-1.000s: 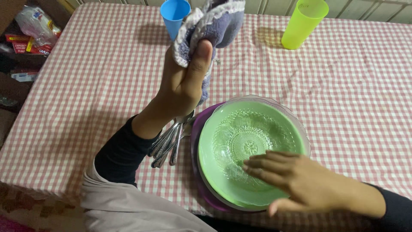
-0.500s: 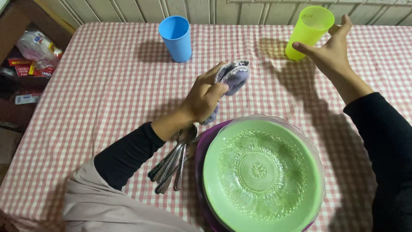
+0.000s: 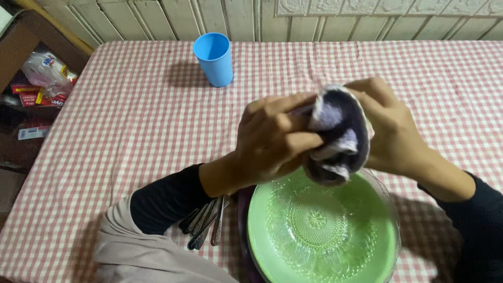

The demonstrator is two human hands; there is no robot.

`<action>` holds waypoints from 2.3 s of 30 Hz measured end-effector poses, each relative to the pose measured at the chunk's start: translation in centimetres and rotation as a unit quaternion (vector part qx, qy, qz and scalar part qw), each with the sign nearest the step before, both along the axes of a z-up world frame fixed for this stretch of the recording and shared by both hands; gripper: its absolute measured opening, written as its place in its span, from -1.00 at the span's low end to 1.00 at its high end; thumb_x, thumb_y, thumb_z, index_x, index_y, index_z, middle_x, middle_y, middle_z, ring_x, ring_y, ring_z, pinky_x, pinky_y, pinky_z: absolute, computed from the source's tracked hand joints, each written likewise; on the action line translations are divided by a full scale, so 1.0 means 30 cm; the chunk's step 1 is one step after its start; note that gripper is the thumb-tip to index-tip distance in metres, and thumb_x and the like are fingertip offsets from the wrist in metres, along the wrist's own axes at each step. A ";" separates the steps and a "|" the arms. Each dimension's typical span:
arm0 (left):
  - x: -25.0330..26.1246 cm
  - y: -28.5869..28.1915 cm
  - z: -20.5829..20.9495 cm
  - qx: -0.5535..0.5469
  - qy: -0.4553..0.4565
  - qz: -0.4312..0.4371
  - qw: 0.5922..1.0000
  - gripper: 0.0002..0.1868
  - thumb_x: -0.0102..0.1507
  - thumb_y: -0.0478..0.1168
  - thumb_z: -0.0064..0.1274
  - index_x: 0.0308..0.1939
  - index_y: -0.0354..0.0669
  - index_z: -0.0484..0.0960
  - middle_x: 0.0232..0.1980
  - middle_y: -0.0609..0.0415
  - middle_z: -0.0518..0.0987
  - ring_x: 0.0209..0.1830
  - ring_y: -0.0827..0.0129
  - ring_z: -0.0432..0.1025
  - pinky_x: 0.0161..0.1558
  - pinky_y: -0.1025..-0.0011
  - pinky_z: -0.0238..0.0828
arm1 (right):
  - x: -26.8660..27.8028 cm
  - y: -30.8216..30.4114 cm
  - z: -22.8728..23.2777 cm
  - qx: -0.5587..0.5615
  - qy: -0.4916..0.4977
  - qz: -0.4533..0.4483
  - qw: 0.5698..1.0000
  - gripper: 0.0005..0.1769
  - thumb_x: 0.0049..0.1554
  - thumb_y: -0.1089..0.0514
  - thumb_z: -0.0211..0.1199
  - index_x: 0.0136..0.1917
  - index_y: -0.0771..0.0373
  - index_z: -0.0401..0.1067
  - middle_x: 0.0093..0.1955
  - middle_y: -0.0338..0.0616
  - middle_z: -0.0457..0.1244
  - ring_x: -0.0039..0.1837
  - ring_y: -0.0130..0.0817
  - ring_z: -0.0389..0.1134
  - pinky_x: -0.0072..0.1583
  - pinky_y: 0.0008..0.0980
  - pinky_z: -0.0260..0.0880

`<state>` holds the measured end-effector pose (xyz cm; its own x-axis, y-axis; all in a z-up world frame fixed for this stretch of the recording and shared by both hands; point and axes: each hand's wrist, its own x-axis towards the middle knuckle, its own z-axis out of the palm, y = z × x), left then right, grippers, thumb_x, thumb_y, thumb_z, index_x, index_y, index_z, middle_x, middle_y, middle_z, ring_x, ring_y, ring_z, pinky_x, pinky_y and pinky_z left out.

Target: The person wipes several plates, bowls, and cups with a cloth, then stacks them and places spoons into cups. The person arranges the cleaned items on a checkered tablecloth.

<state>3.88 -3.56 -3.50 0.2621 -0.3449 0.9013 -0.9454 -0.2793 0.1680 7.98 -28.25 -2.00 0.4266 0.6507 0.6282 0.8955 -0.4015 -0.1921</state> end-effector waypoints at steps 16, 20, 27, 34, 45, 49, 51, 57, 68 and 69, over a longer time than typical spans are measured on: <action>-0.077 -0.035 -0.098 0.042 0.514 -0.426 0.743 -0.65 0.45 -0.32 -0.26 0.33 -0.20 0.22 0.34 -0.14 0.37 0.33 0.12 0.32 0.40 0.24 0.33 | -0.170 0.013 0.050 -0.080 -0.342 0.018 0.936 -0.73 0.34 0.09 0.35 0.30 0.02 0.51 0.25 -0.14 0.39 0.19 -0.01 0.37 0.23 0.23 0.34; -0.046 -0.017 -0.252 -0.008 0.540 -0.438 0.719 -0.52 0.42 -0.48 -0.29 0.44 -0.22 0.30 0.29 -0.04 0.50 0.29 0.24 0.46 0.30 0.36 0.50 | -0.167 -0.017 0.062 -0.128 -0.455 0.033 0.881 -0.67 0.39 -0.12 0.24 0.38 -0.10 0.49 0.21 -0.25 0.43 0.16 -0.09 0.40 0.16 0.12 0.41; -0.063 -0.018 -0.099 0.282 0.327 -0.242 0.869 -0.66 0.36 -0.27 -0.16 0.20 -0.27 0.43 0.19 -0.20 0.53 0.15 0.03 0.50 0.17 0.22 0.46 | -0.104 0.008 0.036 -0.103 -0.267 0.106 0.952 -0.39 0.24 -0.37 0.29 0.32 0.08 0.45 0.15 -0.10 0.48 -0.03 -0.26 0.53 -0.10 -0.32 0.48; -0.044 0.029 -0.017 0.362 0.281 -0.265 0.848 -0.66 0.20 -0.37 -0.12 0.06 -0.36 0.39 0.05 -0.20 0.49 -0.02 -0.03 0.40 0.06 0.14 0.36 | -0.105 -0.003 0.040 -0.118 -0.251 0.101 0.955 -0.45 0.33 -0.20 0.06 0.35 0.24 0.40 0.25 -0.05 0.42 0.12 -0.12 0.48 -0.03 -0.25 0.32; -0.159 -0.037 0.072 0.112 0.067 -0.022 0.991 -0.38 0.28 0.03 0.21 -0.10 -0.65 0.48 -0.01 -0.37 0.52 0.01 -0.21 0.48 0.08 0.04 0.52 | -0.161 -0.040 -0.020 -0.034 -0.374 -0.047 0.926 -0.52 0.46 -0.08 0.00 0.38 0.36 0.32 0.22 0.29 0.47 -0.01 0.27 0.52 0.01 0.00 0.24; -0.180 -0.023 0.097 0.107 -0.018 0.022 0.994 -0.49 0.39 0.09 0.05 -0.41 -0.29 0.41 -0.37 -0.07 0.49 -0.48 0.24 0.39 -0.54 0.30 0.27 | -0.249 0.016 -0.006 -0.001 -0.160 -0.035 0.986 -0.02 0.18 -0.46 0.01 0.35 0.54 0.21 0.24 0.36 0.41 0.02 0.03 0.48 -0.01 -0.11 0.32; -0.165 -0.001 0.123 0.111 -0.042 0.001 0.993 -0.44 0.40 0.10 0.02 -0.53 -0.25 0.40 -0.32 -0.17 0.60 -0.45 0.19 0.49 -0.53 0.31 0.31 | -0.281 0.027 0.008 0.014 -0.084 -0.028 0.996 -0.01 0.14 -0.41 0.07 0.39 0.57 0.18 0.30 0.28 0.37 -0.04 -0.11 0.42 -0.03 -0.13 0.34; -0.153 0.032 0.171 -0.001 0.194 -0.188 0.963 -0.60 0.15 -0.12 0.32 -0.47 -0.25 0.39 -0.53 0.13 0.35 -0.59 0.36 0.26 -0.48 0.36 0.25 | -0.329 0.032 0.037 0.028 0.501 0.177 0.846 0.04 0.30 -0.22 -0.14 0.61 0.34 -0.72 0.72 0.15 -0.61 0.75 -0.07 -0.50 0.60 -0.03 -0.34; -0.236 -0.096 -0.026 -0.022 0.155 -0.022 0.987 -0.33 0.47 0.03 -0.01 0.40 -0.36 0.07 0.40 -0.40 0.20 0.45 -0.21 0.19 0.57 -0.08 0.17 | -0.260 -0.026 -0.183 0.183 0.177 -0.072 0.964 -0.61 0.21 0.05 0.14 0.17 0.38 0.30 0.36 0.20 0.07 0.48 -0.06 0.10 0.68 -0.05 -0.26; -0.257 -0.100 -0.007 -0.023 0.157 -0.021 0.987 -0.33 0.47 0.03 -0.01 0.40 -0.36 0.07 0.40 -0.40 0.20 0.45 -0.21 0.19 0.57 -0.08 0.17 | -0.251 -0.011 -0.168 0.182 0.178 -0.072 0.964 -0.61 0.21 0.05 0.14 0.17 0.38 0.30 0.36 0.20 0.07 0.48 -0.06 0.10 0.68 -0.05 -0.26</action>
